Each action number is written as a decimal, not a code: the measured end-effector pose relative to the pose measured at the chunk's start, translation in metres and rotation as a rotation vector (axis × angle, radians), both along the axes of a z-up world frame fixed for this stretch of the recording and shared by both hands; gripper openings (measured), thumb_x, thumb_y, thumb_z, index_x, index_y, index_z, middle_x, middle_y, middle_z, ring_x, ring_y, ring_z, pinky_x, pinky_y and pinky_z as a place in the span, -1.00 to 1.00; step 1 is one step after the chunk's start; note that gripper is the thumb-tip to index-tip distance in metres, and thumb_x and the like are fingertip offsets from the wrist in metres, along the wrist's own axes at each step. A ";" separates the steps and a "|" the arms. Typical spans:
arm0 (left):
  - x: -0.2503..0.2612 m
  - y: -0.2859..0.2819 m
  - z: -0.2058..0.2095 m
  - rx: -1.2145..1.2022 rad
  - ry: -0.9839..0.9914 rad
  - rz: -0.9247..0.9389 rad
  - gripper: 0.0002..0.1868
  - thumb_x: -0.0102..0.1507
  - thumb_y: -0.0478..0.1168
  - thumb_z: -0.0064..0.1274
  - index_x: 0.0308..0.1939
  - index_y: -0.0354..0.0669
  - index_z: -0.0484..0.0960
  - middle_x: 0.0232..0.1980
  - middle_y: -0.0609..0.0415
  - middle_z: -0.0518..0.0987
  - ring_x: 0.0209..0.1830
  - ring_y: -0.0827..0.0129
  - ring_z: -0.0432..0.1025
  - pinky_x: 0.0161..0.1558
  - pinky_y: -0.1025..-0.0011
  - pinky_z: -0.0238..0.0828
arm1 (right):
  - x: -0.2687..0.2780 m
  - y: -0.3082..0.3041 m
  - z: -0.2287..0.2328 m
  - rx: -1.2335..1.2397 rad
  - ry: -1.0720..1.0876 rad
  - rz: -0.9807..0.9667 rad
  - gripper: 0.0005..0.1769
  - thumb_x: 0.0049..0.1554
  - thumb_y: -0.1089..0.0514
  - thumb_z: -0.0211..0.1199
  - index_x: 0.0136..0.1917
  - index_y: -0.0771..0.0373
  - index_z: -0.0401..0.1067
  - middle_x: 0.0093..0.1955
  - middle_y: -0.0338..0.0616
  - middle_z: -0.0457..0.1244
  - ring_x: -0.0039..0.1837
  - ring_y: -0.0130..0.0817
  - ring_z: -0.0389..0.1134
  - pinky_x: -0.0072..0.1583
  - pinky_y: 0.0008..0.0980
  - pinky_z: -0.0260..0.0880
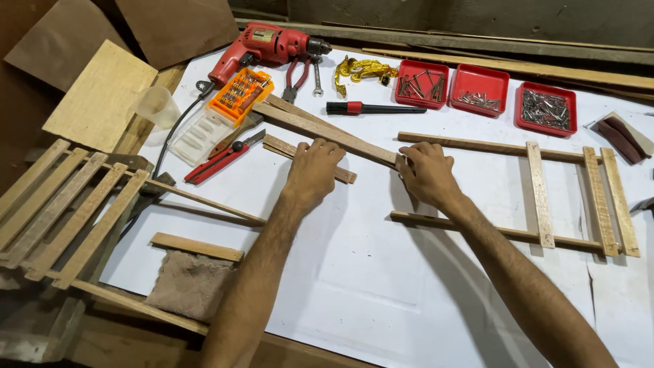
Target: The person arranges thin wooden slats across two horizontal rails on a workbench, picks nails from red trays, and hammers the nails to fasten the slats into a small slatted panel, then lifts and repositions the panel to check it.
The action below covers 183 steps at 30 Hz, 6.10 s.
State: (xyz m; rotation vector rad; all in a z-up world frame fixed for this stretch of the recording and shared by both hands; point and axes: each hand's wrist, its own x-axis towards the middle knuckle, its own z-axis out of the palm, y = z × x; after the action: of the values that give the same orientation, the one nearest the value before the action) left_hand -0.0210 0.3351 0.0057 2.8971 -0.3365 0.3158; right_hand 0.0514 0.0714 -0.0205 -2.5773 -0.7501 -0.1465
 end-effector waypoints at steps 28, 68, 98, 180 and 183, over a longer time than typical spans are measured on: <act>0.015 -0.179 0.038 -1.011 0.589 -0.203 -0.69 0.21 -0.18 0.29 -0.08 -0.35 0.72 -0.30 -0.04 0.72 -0.43 0.44 0.59 -0.45 0.43 0.59 | -0.021 -0.132 0.053 1.003 0.702 -0.113 -0.57 0.16 0.17 0.38 0.26 0.36 0.44 -0.05 -0.15 0.38 -0.09 -0.51 0.41 -0.08 -0.48 0.48; 0.127 -0.446 -0.028 -0.810 0.566 0.103 -0.53 0.23 -0.27 0.23 0.18 -0.40 0.55 -0.36 -0.07 0.73 -0.54 0.44 0.60 -0.48 0.43 0.59 | -0.053 -0.322 -0.010 -0.069 0.094 -0.365 -0.60 0.12 -0.03 0.41 -0.04 0.40 0.57 -0.23 0.08 0.35 -0.25 -0.22 0.41 -0.26 -0.26 0.51; 0.124 -0.448 -0.029 -0.831 0.544 0.081 -0.51 0.23 -0.28 0.22 0.22 -0.36 0.53 -0.34 -0.05 0.74 -0.50 0.47 0.61 -0.47 0.47 0.60 | -0.053 -0.323 -0.018 -0.026 0.038 -0.377 -0.65 0.14 0.00 0.41 -0.08 0.38 0.59 -0.27 0.05 0.33 -0.27 -0.25 0.38 -0.26 -0.26 0.50; 0.086 -0.427 0.002 0.150 0.340 -0.318 0.04 -0.05 0.54 0.22 0.39 0.17 0.43 0.52 0.27 0.28 0.54 0.04 0.06 0.33 -0.53 -0.23 | -0.032 -0.363 0.031 0.099 0.516 -0.365 -0.69 0.08 0.13 0.42 0.12 0.15 0.62 -0.04 -0.11 0.49 -0.17 -0.44 0.50 -0.07 -0.37 0.58; 0.087 -0.429 -0.002 0.152 0.351 -0.308 0.06 -0.06 0.58 0.20 0.40 0.20 0.42 0.54 0.27 0.26 0.55 0.02 0.04 0.34 -0.55 -0.26 | -0.035 -0.358 0.039 0.084 0.541 -0.381 -0.68 0.09 0.13 0.43 0.14 0.15 0.61 -0.05 -0.08 0.48 -0.20 -0.43 0.50 -0.09 -0.38 0.57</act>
State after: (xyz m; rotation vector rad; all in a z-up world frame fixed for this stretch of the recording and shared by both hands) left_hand 0.0663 -0.0934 0.0039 2.9060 -0.7564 -0.2757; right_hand 0.0161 -0.2871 0.0187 -2.4743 -0.0535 0.3815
